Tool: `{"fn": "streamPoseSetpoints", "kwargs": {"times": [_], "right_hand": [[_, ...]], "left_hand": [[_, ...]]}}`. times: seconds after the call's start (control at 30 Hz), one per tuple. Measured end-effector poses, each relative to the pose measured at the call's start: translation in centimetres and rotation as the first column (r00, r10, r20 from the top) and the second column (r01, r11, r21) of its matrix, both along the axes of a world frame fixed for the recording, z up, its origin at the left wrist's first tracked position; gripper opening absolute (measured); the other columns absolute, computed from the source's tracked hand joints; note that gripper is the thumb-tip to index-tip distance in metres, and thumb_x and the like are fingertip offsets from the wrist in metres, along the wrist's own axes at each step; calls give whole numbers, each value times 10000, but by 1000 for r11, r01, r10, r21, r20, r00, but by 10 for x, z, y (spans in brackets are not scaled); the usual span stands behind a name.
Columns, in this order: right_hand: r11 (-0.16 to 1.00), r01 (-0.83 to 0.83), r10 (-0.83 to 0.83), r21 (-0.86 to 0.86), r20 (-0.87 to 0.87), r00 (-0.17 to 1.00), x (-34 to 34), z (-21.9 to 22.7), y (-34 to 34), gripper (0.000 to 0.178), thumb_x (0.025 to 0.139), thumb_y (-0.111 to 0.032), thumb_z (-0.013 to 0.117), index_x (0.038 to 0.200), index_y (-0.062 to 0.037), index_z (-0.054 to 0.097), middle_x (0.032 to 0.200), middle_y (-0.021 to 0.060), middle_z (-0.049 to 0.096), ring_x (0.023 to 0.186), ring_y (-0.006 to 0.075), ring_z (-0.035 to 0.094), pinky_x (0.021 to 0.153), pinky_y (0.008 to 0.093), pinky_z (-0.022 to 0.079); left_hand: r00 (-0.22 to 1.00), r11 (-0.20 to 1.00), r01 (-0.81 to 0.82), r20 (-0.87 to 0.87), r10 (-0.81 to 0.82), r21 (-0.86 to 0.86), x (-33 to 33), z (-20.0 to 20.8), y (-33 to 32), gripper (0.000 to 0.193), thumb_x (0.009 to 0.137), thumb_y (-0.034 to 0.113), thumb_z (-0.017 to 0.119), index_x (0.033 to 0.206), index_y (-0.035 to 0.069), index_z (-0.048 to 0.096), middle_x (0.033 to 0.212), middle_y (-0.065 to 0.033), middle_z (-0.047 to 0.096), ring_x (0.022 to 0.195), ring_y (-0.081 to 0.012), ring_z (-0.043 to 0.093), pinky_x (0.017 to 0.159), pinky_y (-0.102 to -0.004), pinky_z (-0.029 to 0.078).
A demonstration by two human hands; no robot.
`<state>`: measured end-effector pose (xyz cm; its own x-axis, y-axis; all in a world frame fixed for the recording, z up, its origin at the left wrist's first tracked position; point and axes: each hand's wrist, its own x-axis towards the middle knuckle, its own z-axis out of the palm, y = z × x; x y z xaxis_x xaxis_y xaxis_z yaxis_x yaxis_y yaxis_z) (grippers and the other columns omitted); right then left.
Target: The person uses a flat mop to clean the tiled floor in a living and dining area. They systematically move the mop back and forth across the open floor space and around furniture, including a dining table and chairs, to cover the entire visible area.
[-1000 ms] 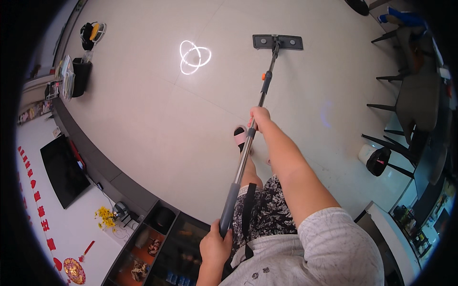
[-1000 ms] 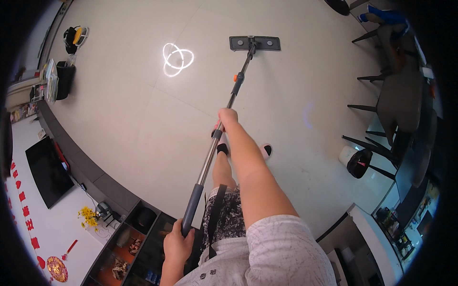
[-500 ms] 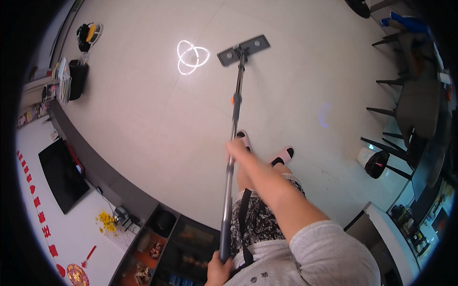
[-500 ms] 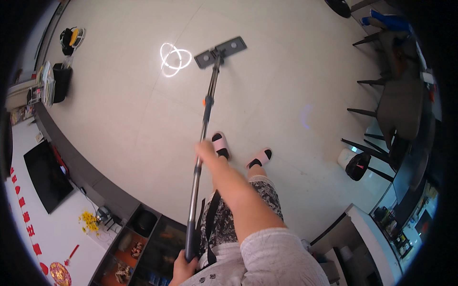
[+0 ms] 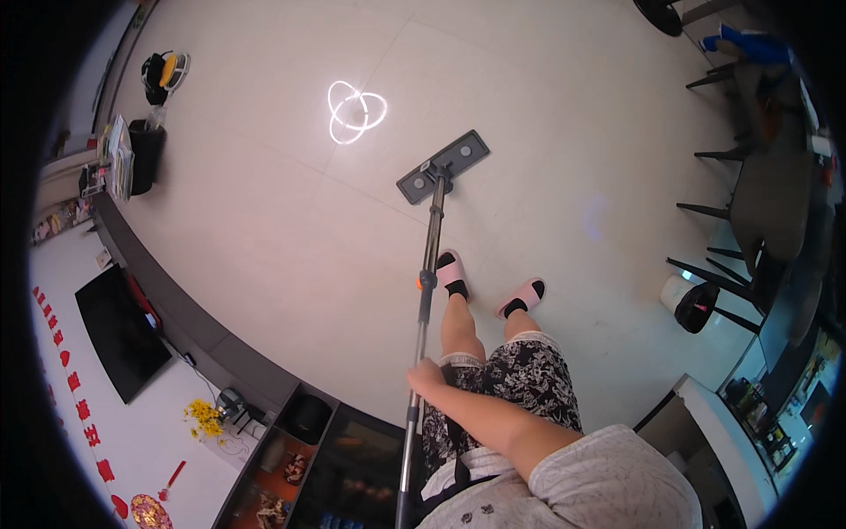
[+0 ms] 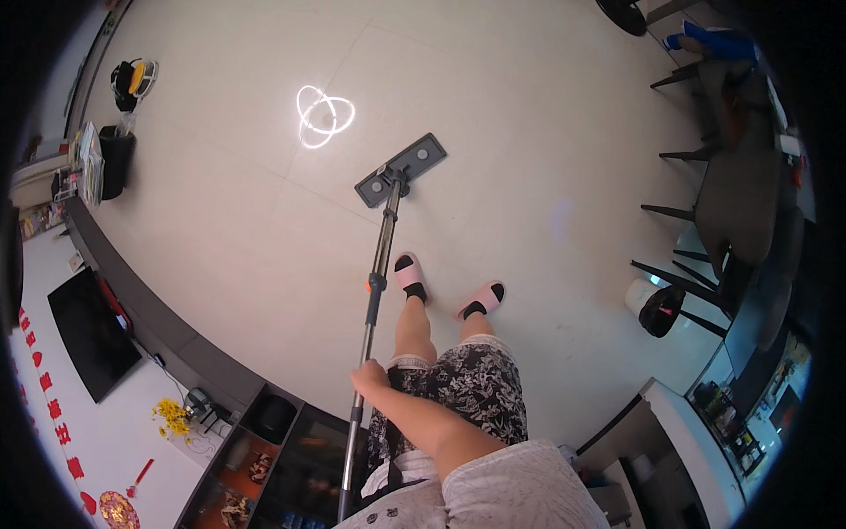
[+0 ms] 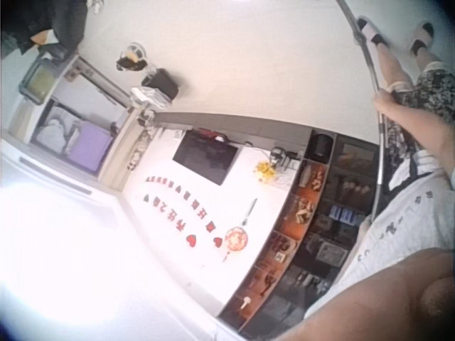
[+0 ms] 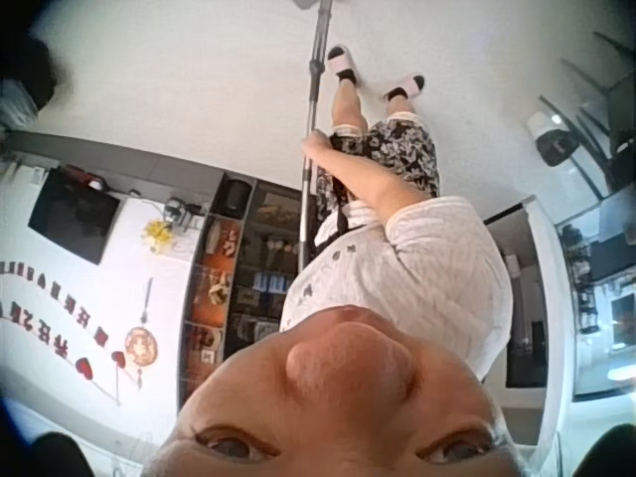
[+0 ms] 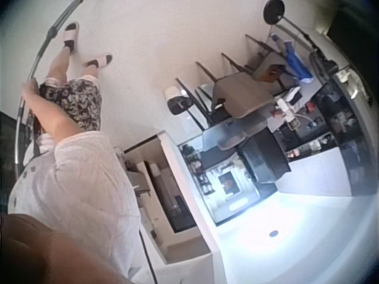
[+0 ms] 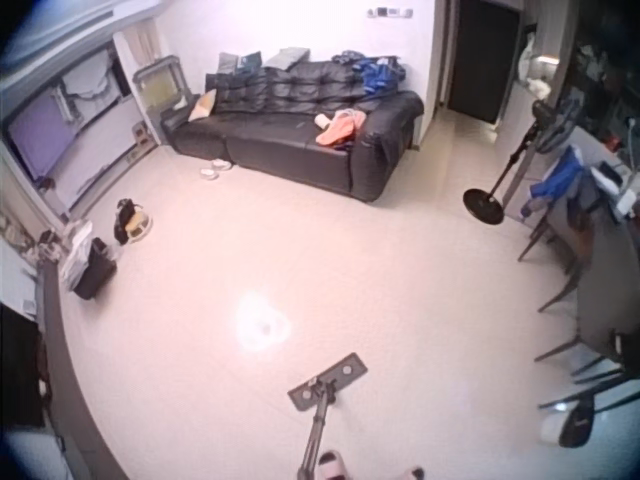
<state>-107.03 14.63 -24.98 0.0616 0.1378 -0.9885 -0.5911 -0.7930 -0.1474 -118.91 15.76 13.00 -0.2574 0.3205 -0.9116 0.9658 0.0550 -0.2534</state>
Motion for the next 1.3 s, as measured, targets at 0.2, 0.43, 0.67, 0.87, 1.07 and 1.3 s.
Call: {"fn": "streamPoseSetpoints", "kwargs": {"times": [0.2,0.43,0.67,0.87,1.07,1.3], "right_hand": [[933,324,-352,155,215,911,191,-43,51,323,795,-126,519,1032,55,393,807,197,582,527,269,621,397,370,495],[909,381,-414,167,278,867,304,-37,1,425,803,-93,453,1195,-13,308,823,181,592,499,247,608,395,360,476],[781,620,-601,81,371,708,284,-40,-158,455,779,-73,442,1211,-56,300,944,218,572,532,271,620,375,359,470],[611,789,-692,-62,441,571,249,-49,-252,350,777,-108,462,1102,6,396,870,168,579,500,273,613,320,357,408],[277,959,-925,-59,254,283,209,-51,-170,241,779,-191,466,879,25,506,594,154,534,398,229,498,293,353,343],[590,805,-793,-68,-236,561,105,64,16,401,814,-133,478,1107,13,246,881,205,552,534,274,629,325,417,477]], "left_hand": [[986,973,-131,75,147,-191,92,-82,30,227,787,123,584,1003,55,563,712,-157,606,664,-261,591,626,-400,467],[823,744,-512,3,568,-429,177,-112,8,218,771,-69,555,738,69,390,470,-43,348,323,-129,343,311,-264,204],[986,794,19,142,86,-608,176,-108,-35,142,779,68,590,746,42,454,512,-21,449,365,-104,425,326,-247,323],[905,700,412,175,-387,-584,206,-116,-41,230,749,175,593,884,12,502,576,-125,554,435,-205,548,419,-331,446],[373,384,922,156,-915,44,220,-39,21,383,745,270,597,1041,39,520,694,-179,621,688,-373,611,633,-470,472],[368,318,923,-261,-893,215,133,108,40,258,755,162,607,1003,92,594,789,-163,638,699,-320,620,611,-415,484]]}}
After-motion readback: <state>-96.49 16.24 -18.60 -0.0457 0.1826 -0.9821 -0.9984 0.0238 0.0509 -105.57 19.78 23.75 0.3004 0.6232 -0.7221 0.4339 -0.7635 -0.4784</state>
